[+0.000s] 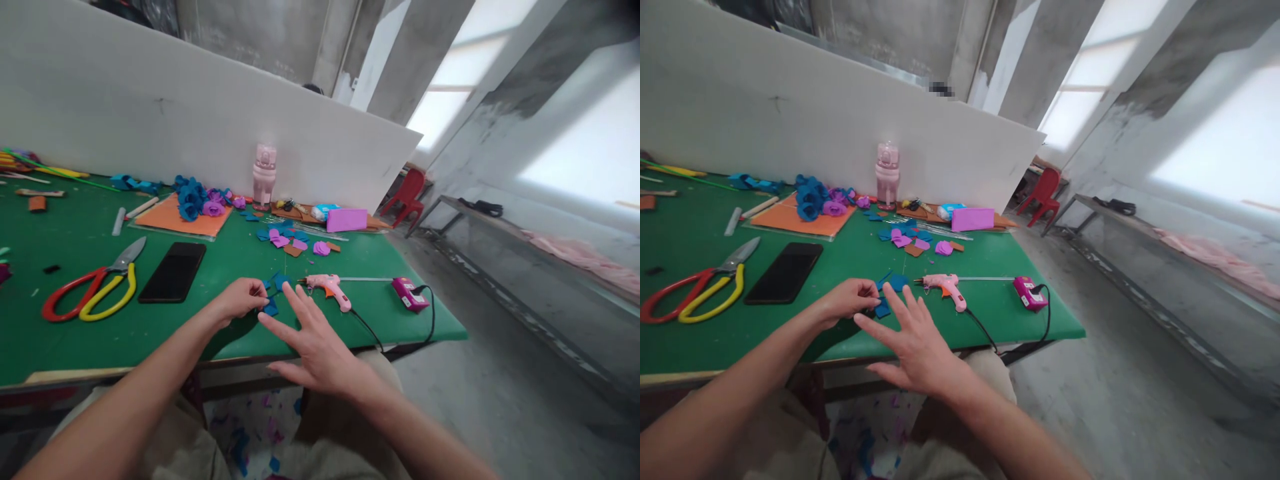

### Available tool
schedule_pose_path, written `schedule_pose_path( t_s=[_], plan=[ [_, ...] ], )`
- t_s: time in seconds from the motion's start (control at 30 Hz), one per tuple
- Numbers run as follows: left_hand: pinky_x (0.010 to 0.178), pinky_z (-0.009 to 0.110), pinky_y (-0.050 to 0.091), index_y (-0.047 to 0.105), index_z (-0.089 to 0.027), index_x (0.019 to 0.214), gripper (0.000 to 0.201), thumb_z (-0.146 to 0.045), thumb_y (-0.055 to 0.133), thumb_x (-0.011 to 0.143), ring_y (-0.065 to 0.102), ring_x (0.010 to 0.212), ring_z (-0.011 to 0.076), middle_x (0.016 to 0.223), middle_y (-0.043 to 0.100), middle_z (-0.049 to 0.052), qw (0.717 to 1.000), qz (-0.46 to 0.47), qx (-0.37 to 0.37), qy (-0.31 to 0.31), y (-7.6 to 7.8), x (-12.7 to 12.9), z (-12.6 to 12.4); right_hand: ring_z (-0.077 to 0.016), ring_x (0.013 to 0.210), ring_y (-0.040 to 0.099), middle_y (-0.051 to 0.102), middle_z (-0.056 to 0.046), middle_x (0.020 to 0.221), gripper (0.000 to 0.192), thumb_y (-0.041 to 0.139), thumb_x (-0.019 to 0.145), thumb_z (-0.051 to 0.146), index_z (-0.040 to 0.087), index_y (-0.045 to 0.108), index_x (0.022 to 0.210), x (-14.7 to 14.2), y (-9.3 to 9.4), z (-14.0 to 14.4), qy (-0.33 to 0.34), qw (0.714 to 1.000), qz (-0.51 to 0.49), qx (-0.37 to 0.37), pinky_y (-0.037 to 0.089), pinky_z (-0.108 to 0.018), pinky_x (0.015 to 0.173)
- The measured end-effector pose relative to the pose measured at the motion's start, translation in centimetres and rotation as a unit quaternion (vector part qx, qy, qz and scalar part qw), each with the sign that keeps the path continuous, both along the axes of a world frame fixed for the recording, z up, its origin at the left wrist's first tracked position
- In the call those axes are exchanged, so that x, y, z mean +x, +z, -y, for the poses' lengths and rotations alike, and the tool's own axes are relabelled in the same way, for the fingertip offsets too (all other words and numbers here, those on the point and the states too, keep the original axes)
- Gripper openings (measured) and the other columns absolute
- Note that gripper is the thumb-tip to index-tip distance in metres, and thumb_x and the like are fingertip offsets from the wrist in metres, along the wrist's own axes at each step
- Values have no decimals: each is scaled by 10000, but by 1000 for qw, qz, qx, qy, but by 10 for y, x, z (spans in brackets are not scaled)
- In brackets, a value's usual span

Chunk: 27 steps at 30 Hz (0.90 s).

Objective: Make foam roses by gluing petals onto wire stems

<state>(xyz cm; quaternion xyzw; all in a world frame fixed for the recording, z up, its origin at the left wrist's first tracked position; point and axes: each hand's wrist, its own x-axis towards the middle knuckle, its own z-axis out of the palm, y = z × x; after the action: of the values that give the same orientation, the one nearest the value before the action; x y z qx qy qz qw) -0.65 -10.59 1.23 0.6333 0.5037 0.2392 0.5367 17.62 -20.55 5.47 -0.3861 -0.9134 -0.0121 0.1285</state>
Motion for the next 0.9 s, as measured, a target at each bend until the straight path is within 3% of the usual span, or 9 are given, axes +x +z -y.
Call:
schedule_pose_path(
  t_s=[0.17, 0.4, 0.73, 0.8, 0.9],
  plan=[
    [344, 167, 161, 481, -156, 619, 171, -309, 558, 608, 260, 377, 37, 464, 402, -78, 1000, -4, 1, 1, 4, 1, 3, -307, 1349, -38, 98, -136, 1476, 844, 503, 782, 458, 63, 85, 1400, -5, -7, 1, 19, 999, 37, 20, 8, -562, 1064],
    [358, 168, 165, 494, -153, 617, 202, -340, 570, 603, 256, 382, 35, 456, 397, -81, 1000, -4, 2, 0, 8, 2, 5, -289, 1353, -30, 105, -163, 1468, 948, 495, 745, 567, 38, 55, 1397, -7, -15, 3, 43, 999, -1, -13, 4, -522, 1086],
    [357, 170, 185, 502, -154, 621, 211, -342, 593, 592, 297, 378, 41, 482, 458, -63, 1000, -10, -7, 6, 4, 1, 3, -276, 1355, 20, 97, -197, 1462, 912, 505, 755, 536, 54, 75, 1399, -8, -29, 11, 94, 993, -30, -62, 86, -483, 1092],
    [363, 168, 199, 502, -154, 622, 196, -327, 591, 600, 306, 383, 40, 490, 479, -57, 1000, -12, -5, 2, 4, 1, 2, -289, 1353, 47, 75, -178, 1471, 843, 502, 762, 532, 127, 132, 1402, -8, -29, 16, 116, 990, -22, -77, 103, -502, 1078],
    [367, 168, 209, 501, -154, 620, 177, -310, 583, 610, 310, 387, 41, 490, 491, -52, 1000, -16, -1, -1, 5, 1, 2, -372, 1336, 7, 65, -102, 1486, 769, 543, 733, 532, 293, 204, 1381, -8, -29, 21, 99, 992, -5, -77, 25, -646, 999]
  ],
)
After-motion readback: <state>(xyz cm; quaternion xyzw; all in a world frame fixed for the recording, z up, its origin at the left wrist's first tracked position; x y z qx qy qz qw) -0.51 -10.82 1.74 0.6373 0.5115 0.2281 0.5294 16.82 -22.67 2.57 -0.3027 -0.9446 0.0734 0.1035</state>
